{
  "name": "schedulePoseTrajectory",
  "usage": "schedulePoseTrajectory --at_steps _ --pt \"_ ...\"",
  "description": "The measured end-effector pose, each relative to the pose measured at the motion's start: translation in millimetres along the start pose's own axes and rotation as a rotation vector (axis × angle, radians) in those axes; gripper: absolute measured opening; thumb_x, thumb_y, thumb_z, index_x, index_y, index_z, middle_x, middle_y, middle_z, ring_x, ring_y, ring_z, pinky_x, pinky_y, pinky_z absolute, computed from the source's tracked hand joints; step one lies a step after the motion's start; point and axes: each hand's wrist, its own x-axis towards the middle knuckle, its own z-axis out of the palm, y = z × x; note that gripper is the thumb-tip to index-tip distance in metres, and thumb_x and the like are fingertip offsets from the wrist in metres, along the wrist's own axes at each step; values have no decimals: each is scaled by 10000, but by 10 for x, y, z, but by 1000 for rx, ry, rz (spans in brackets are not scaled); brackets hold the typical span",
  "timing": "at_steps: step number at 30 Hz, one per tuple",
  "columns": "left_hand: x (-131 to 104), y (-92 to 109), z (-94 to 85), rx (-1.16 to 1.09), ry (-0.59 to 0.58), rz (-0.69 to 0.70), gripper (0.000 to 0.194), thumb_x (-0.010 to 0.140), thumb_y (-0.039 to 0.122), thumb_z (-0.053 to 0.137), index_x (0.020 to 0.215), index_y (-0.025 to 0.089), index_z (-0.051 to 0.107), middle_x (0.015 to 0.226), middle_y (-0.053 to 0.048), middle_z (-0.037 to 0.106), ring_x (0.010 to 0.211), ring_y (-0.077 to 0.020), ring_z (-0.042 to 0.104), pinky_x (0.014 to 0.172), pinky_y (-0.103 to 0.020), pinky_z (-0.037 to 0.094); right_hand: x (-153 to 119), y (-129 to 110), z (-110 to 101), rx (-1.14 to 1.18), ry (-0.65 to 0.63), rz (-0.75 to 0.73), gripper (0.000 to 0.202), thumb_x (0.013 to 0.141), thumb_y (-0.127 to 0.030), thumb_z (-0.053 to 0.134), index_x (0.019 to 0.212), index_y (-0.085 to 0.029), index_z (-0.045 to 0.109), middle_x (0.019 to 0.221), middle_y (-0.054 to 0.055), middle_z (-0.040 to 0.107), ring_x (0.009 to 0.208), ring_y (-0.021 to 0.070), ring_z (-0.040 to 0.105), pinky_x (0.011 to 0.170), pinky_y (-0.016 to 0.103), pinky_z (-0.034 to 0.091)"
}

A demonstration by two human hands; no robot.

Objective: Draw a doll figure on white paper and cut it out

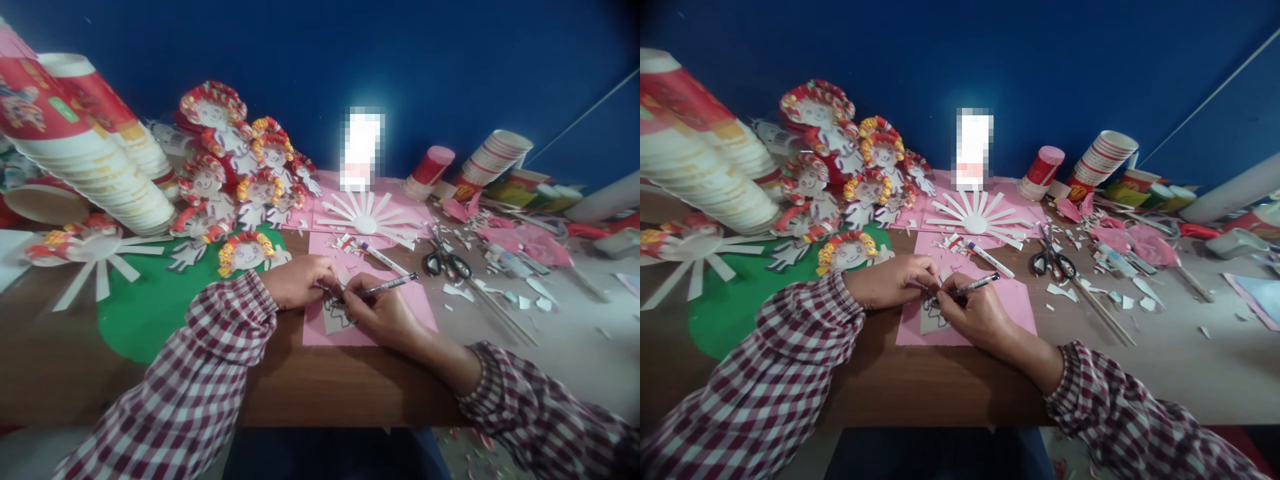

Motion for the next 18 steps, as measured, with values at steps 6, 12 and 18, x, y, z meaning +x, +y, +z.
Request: schedulePoseTrajectory --at_steps 6,12,18 --pt "-8 -4 11 -6 40 19 471 763 39 547 1207 191 583 1133 -72 621 1045 -184 562 920 -312 415 11 -6 1 -29 28 -40 95 839 -199 510 753 -178 545 619 -13 583 550 105 544 539 210 443" --pt "-14 -33 38 -17 65 28 414 802 97 553 1202 201 581 1148 -71 624 1042 -185 572 913 -320 431 14 7 5 -22 35 -51 97 847 -205 507 766 -178 553 617 -17 583 547 99 543 539 203 441" --pt "-20 -8 16 -11 42 39 388 817 88 528 1191 171 587 1130 -88 628 1042 -193 572 916 -324 429 12 22 3 -19 29 -47 88 841 -199 512 764 -179 550 625 -14 585 557 100 549 541 200 446"
